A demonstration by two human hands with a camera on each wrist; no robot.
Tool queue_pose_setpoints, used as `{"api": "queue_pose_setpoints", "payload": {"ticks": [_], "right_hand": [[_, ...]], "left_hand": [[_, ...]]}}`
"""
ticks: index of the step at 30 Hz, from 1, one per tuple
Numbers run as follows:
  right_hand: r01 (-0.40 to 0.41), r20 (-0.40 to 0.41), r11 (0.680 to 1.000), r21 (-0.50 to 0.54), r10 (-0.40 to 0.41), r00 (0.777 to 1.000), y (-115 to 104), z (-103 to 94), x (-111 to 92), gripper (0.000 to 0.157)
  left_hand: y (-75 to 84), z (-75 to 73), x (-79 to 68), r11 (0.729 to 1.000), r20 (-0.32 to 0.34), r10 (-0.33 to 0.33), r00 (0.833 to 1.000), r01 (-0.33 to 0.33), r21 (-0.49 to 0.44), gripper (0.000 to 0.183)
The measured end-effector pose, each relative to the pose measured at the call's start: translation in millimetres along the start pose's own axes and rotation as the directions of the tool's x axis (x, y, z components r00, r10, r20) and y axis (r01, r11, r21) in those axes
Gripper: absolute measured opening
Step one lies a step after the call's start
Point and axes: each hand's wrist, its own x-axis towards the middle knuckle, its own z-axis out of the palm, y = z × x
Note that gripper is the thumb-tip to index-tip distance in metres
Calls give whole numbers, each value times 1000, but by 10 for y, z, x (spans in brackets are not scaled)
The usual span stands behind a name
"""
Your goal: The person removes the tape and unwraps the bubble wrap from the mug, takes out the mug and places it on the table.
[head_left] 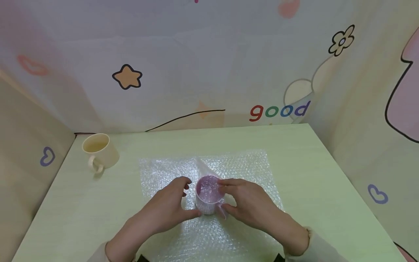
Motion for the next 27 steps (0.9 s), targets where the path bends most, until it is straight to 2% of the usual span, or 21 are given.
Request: {"api": "queue_pose_setpoints", "payload": {"ticks": [5, 11, 18, 23, 27], "right_hand": [[20, -55, 1000, -10, -21, 998, 14, 25, 8, 42], [29, -113, 1000, 4, -28, 993, 16, 67, 11, 38], [28, -126, 1000, 12, -26, 992, 10, 102, 5, 32], [33, -125, 999, 22, -30, 992, 8, 102, 8, 22], [28, -144, 997, 68, -18, 989, 32, 64, -3, 22]], "left_hand": [[104, 163, 134, 1000, -76, 13, 997, -11, 27, 102], [108, 359, 268, 997, -185, 57, 981, -45, 67, 97], [112, 374, 289, 988, -229, 72, 971, -37, 153, 88], [105, 376, 280, 987, -242, 75, 967, -38, 155, 85], [108, 386, 295, 988, -244, 89, 966, -54, 146, 84]]}}
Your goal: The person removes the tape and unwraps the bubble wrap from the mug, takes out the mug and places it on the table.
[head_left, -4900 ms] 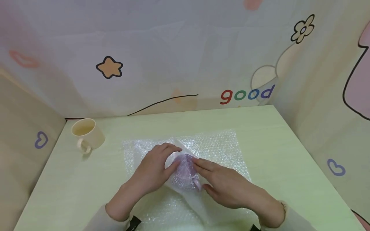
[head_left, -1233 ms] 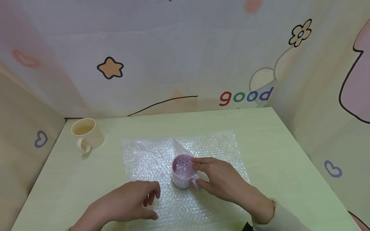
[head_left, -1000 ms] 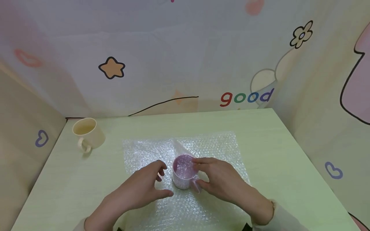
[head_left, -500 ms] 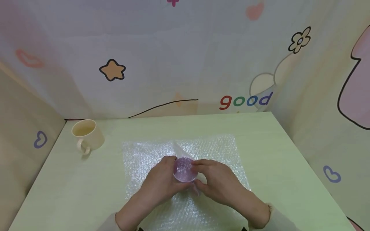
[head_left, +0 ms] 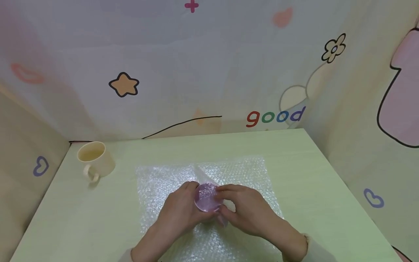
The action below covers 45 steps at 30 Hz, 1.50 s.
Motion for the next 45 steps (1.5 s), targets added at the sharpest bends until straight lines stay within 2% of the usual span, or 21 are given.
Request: {"api": "queue_pose_setpoints", "payload": {"ticks": [8, 17, 32, 38, 45], "right_hand": [[-64, -39, 994, 86, 67, 997, 78, -91, -19, 24], [-120, -120, 988, 93, 131, 984, 151, -186, 12, 15], [-184, -129, 976, 118, 199, 971, 258, -260, 81, 6], [-192, -127, 972, 134, 209, 970, 321, -249, 114, 2], [-214, -121, 965, 150, 233, 965, 389, -284, 127, 6]], "left_hand": [[29, 7, -3, 1000, 6, 3, 1000, -3, -16, 81], [62, -10, 4, 999, 26, -29, 999, 30, -38, 83], [42, -34, 12, 996, 47, -49, 998, 53, -77, 86], [37, -46, 10, 996, 53, -58, 997, 61, -60, 89], [29, -54, 14, 997, 48, -57, 997, 60, -44, 89]]}}
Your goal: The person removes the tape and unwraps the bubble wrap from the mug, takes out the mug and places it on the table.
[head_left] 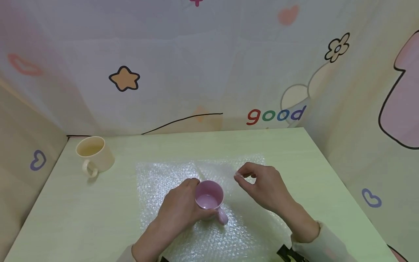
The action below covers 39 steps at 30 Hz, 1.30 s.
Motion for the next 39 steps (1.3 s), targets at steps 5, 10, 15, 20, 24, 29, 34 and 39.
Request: {"api": "queue_pose_setpoints", "payload": {"ticks": [5, 10, 15, 20, 24, 29, 34, 39], "right_hand": [[-36, 12, 999, 15, 36, 999, 76, -21, 18, 7], [-84, 39, 996, 39, 83, 996, 152, -51, 56, 8], [-127, 57, 990, 60, 123, 991, 259, -67, 101, 6], [-182, 74, 980, 79, 176, 982, 407, -59, 148, 9], [-221, 80, 972, 80, 215, 973, 521, -38, 178, 12], [-262, 80, 962, 81, 256, 963, 643, -1, 200, 14], [-294, 89, 952, 86, 287, 954, 723, 38, 224, 16], [-320, 99, 945, 73, 313, 945, 800, 92, 249, 22]], "left_hand": [[1, -4, 3, 1000, -8, 6, 1000, -6, 11, 89], [-7, -2, 4, 1000, -14, 15, 1000, -14, 24, 87], [-13, -4, 5, 999, -18, 19, 1000, -18, 26, 85], [-10, -11, 0, 1000, -21, 16, 1000, -16, 24, 85], [-3, -16, -2, 999, -9, 12, 1000, -12, 34, 88], [6, -23, 6, 999, 6, 7, 1000, -7, 46, 92], [5, -28, 5, 999, 16, -2, 1000, 2, 39, 93], [1, -26, 6, 999, 16, -3, 1000, 3, 37, 91]]}}
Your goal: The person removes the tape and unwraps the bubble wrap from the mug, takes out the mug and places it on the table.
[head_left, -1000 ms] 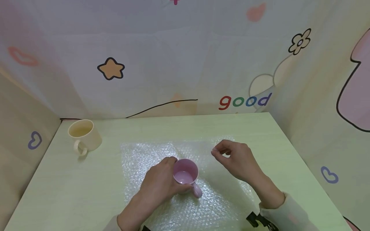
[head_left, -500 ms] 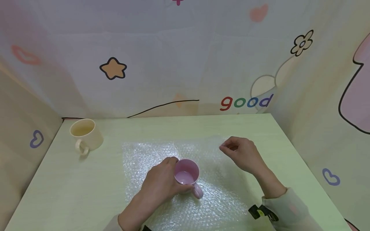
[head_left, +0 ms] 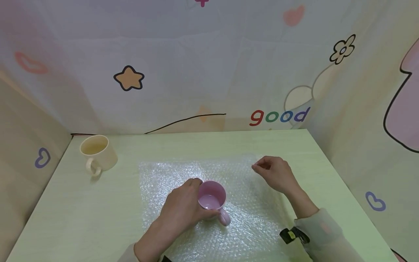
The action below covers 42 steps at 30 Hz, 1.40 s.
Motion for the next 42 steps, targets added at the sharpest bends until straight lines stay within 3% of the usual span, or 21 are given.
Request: {"api": "queue_pose_setpoints", "payload": {"ticks": [11, 18, 26, 31, 36, 42], "right_hand": [[-91, -8, 995, -28, 91, 996, 203, 188, 121, 26], [-100, -4, 994, -43, 100, 995, 271, 270, 145, 24], [-97, -68, 983, -158, 88, 994, 326, 348, 189, 18], [-37, -67, 982, -185, 25, 997, 256, 380, 206, 19], [70, -10, 978, -198, -73, 997, 168, 438, 202, 36], [85, 74, 969, -231, -70, 995, 99, 513, 193, 47]], "left_hand": [[-10, -3, -3, 1000, 3, 6, 1000, -6, -8, 93], [-10, 0, -12, 1000, -1, 6, 1000, -6, -4, 93], [-11, 5, -12, 1000, -3, 4, 1000, -4, -8, 92], [-4, 2, -12, 1000, 1, -1, 1000, 1, -11, 93], [-1, 5, -5, 1000, 8, 0, 1000, 0, -7, 93], [-1, 9, 1, 1000, 10, -11, 1000, 11, -3, 95]]}}
